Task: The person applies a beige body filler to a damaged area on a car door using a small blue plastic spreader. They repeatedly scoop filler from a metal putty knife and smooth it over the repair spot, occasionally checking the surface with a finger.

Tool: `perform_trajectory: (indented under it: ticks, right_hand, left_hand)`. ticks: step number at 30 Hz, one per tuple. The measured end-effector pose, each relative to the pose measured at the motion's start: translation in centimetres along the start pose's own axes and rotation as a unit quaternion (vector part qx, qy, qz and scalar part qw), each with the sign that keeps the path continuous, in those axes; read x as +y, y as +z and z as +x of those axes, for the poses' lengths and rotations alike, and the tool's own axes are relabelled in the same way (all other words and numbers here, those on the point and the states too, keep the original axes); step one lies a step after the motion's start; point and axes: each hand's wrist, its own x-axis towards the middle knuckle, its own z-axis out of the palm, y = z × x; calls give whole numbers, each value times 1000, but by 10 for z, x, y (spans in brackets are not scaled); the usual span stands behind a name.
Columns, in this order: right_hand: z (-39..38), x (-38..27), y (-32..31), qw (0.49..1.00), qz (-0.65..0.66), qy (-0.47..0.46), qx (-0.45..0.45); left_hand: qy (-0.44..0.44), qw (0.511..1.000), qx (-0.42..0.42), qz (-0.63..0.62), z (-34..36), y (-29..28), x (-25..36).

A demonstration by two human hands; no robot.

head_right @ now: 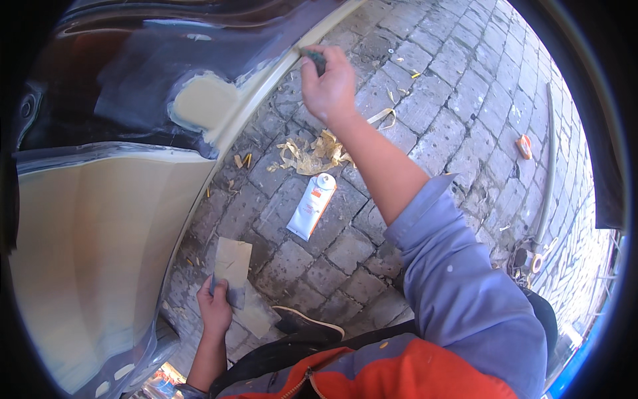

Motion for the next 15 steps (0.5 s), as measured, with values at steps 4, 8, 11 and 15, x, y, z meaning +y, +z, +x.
perform_trajectory:
  ticks: [4,8,11,15]
  right_hand:
    - [-39,-30,12,999,34,10,-32]
    - [-92,-63,33,989,115,-45,-87]
    - [-107,-72,33,983,145,-24,-112]
    - [-77,-52,10,972,138,-38,-189]
  left_hand:
    - [4,1000,-7,2,1,-1,0]
    - [-3,1000,-12,-8,2,1,2]
    - [-2,1000,-16,-13,2,4,2]
    - [10,1000,-2,4,0,0,-1]
